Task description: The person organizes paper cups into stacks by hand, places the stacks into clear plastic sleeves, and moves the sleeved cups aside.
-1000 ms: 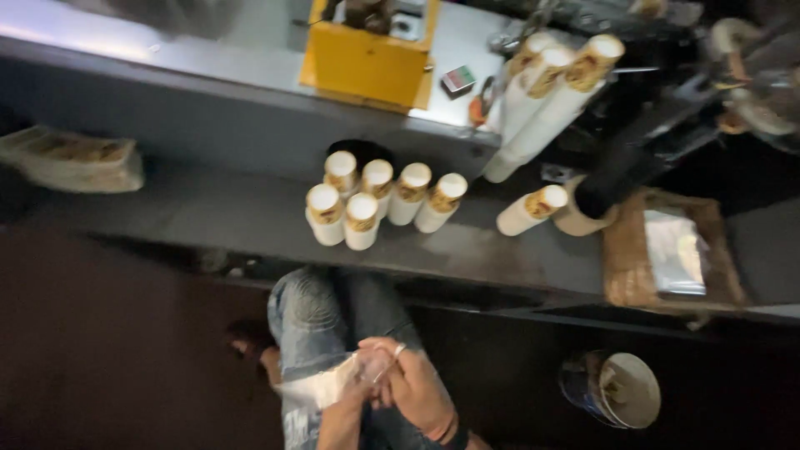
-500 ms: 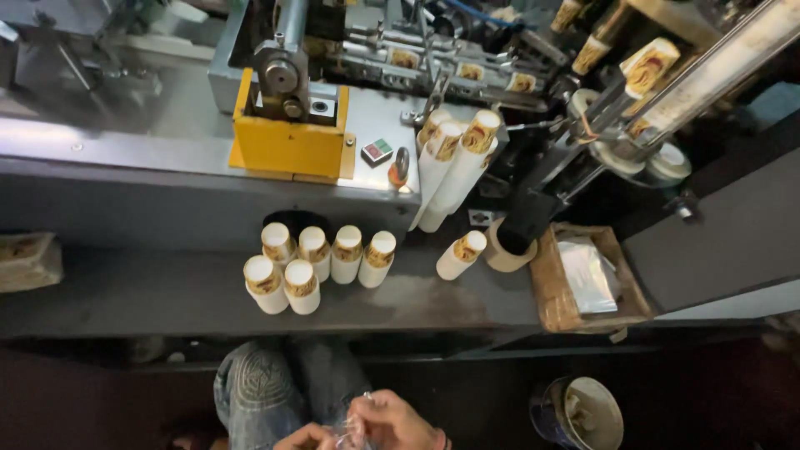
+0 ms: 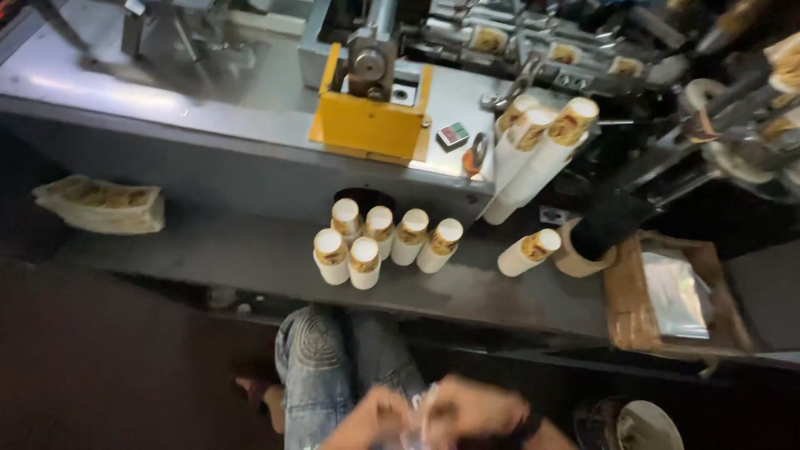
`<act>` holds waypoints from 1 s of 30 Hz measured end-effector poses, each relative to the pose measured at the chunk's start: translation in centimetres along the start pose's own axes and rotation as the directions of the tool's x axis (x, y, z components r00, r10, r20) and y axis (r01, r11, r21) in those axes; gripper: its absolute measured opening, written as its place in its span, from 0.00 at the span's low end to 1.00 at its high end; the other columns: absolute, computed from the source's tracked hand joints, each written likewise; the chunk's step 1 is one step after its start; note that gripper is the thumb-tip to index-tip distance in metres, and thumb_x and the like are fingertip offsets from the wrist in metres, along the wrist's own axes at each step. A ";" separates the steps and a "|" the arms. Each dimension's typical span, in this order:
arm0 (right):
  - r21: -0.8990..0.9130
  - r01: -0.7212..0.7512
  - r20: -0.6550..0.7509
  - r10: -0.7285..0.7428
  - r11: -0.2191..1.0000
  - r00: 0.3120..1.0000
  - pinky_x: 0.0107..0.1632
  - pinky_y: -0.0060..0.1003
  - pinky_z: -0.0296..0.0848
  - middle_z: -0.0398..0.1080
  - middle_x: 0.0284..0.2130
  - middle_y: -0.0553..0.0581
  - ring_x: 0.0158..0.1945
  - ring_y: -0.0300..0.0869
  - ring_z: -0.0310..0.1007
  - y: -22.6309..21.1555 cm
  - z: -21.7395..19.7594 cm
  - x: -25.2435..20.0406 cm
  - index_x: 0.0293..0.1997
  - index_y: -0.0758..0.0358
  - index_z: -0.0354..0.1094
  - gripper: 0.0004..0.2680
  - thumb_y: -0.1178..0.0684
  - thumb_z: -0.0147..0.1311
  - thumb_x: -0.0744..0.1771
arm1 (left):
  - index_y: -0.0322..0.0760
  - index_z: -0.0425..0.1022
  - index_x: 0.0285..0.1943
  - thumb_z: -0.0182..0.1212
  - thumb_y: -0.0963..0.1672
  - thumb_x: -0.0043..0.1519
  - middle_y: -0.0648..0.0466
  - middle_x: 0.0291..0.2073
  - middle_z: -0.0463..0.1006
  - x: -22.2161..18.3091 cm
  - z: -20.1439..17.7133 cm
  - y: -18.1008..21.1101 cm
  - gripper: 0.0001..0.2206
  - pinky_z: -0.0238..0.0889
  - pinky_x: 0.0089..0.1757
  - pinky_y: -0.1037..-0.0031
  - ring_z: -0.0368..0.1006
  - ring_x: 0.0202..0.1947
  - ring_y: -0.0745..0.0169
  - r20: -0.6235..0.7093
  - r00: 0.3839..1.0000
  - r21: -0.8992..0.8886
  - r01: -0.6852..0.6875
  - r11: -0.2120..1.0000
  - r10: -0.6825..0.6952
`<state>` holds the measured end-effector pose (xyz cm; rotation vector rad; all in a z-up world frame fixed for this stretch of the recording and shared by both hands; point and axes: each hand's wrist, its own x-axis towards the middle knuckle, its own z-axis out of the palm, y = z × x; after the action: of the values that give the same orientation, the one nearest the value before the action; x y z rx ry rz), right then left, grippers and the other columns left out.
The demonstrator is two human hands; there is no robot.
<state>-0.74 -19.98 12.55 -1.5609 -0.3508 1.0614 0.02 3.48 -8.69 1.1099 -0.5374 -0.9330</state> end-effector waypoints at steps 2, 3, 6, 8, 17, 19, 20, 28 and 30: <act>0.042 0.249 -0.254 -0.231 0.967 0.939 0.41 0.33 0.73 0.75 0.33 0.51 0.36 0.35 0.73 0.0 -3.5 0.2 0.43 0.63 0.74 0.04 0.57 0.59 0.67 | 0.31 0.79 0.35 0.66 0.43 0.62 0.53 0.29 0.79 2.9 2.0 9.3 0.07 0.66 0.34 0.77 0.73 0.30 0.69 -0.133 0.984 -0.212 -0.144 0.967 0.118; 0.004 0.486 -0.504 -0.418 0.874 0.756 0.39 0.33 0.72 0.74 0.33 0.52 0.35 0.36 0.72 0.0 -5.3 0.3 0.38 0.65 0.73 0.01 0.61 0.59 0.66 | 0.28 0.78 0.35 0.66 0.44 0.64 0.52 0.28 0.79 4.5 3.7 14.0 0.11 0.67 0.33 0.76 0.74 0.29 0.67 -0.274 0.937 -0.380 -0.311 0.871 0.215; -0.661 0.269 -0.699 -0.705 0.700 0.117 0.44 0.32 0.74 0.75 0.38 0.53 0.40 0.35 0.75 -8.7 -6.6 1.6 0.44 0.64 0.72 0.05 0.60 0.59 0.66 | 0.26 0.79 0.40 0.66 0.46 0.62 0.51 0.29 0.79 10.2 5.7 21.2 0.12 0.67 0.28 0.76 0.74 0.26 0.66 -0.522 0.795 -0.296 -0.509 0.809 0.309; -0.753 0.125 -0.649 -0.760 0.646 0.025 0.46 0.33 0.74 0.75 0.39 0.55 0.42 0.37 0.76 -10.4 -8.2 2.8 0.46 0.65 0.72 0.05 0.61 0.57 0.67 | 0.27 0.79 0.42 0.65 0.45 0.63 0.51 0.29 0.79 12.7 6.2 22.8 0.12 0.65 0.26 0.77 0.72 0.24 0.67 -0.597 0.749 -0.286 -0.533 0.797 0.287; -0.716 -0.202 -0.697 -0.662 0.669 0.277 0.48 0.46 0.74 0.77 0.37 0.61 0.43 0.55 0.77 2.2 -10.6 6.0 0.44 0.62 0.75 0.10 0.62 0.57 0.60 | 0.29 0.78 0.47 0.60 0.42 0.62 0.51 0.33 0.83 11.0 5.5 14.0 0.10 0.59 0.20 0.78 0.76 0.25 0.67 -0.811 0.578 -0.371 -0.396 0.840 -0.085; -0.747 -0.235 -0.664 -0.703 0.621 0.254 0.50 0.50 0.71 0.76 0.36 0.62 0.43 0.58 0.75 2.4 -6.6 5.7 0.41 0.63 0.73 0.11 0.60 0.60 0.57 | 0.30 0.79 0.46 0.59 0.43 0.63 0.51 0.33 0.84 8.9 5.2 10.9 0.09 0.58 0.20 0.78 0.78 0.28 0.69 -0.782 0.598 -0.429 -0.315 0.847 -0.174; -0.737 -0.229 -0.675 -0.694 0.635 0.250 0.48 0.49 0.71 0.76 0.34 0.59 0.41 0.54 0.75 1.5 -4.1 5.3 0.38 0.61 0.72 0.06 0.58 0.59 0.60 | 0.31 0.79 0.46 0.59 0.42 0.63 0.51 0.32 0.83 7.9 4.7 8.4 0.08 0.60 0.22 0.78 0.78 0.27 0.68 -0.725 0.652 -0.480 -0.249 0.841 -0.220; 0.376 0.080 -0.331 0.053 0.923 0.942 0.37 0.43 0.70 0.72 0.28 0.55 0.31 0.45 0.71 17.6 4.8 6.2 0.52 0.62 0.65 0.08 0.50 0.47 0.73 | 0.31 0.76 0.43 0.65 0.40 0.68 0.54 0.32 0.78 -3.1 1.7 -1.3 0.04 0.67 0.34 0.76 0.74 0.32 0.68 -0.309 0.947 -0.274 -0.176 0.945 0.087; 0.331 0.125 -0.199 -0.060 0.935 0.978 0.41 0.40 0.69 0.71 0.31 0.58 0.35 0.42 0.69 19.2 5.3 7.1 0.48 0.71 0.68 0.12 0.49 0.48 0.75 | 0.34 0.77 0.43 0.69 0.41 0.62 0.54 0.34 0.82 -5.4 1.9 -2.0 0.06 0.74 0.43 0.72 0.80 0.38 0.65 -0.349 0.937 -0.117 -0.060 0.991 0.016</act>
<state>-7.13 -17.27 -7.38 -1.3028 -0.1019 0.8430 -5.03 6.79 -9.36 1.1143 -0.2056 -0.7051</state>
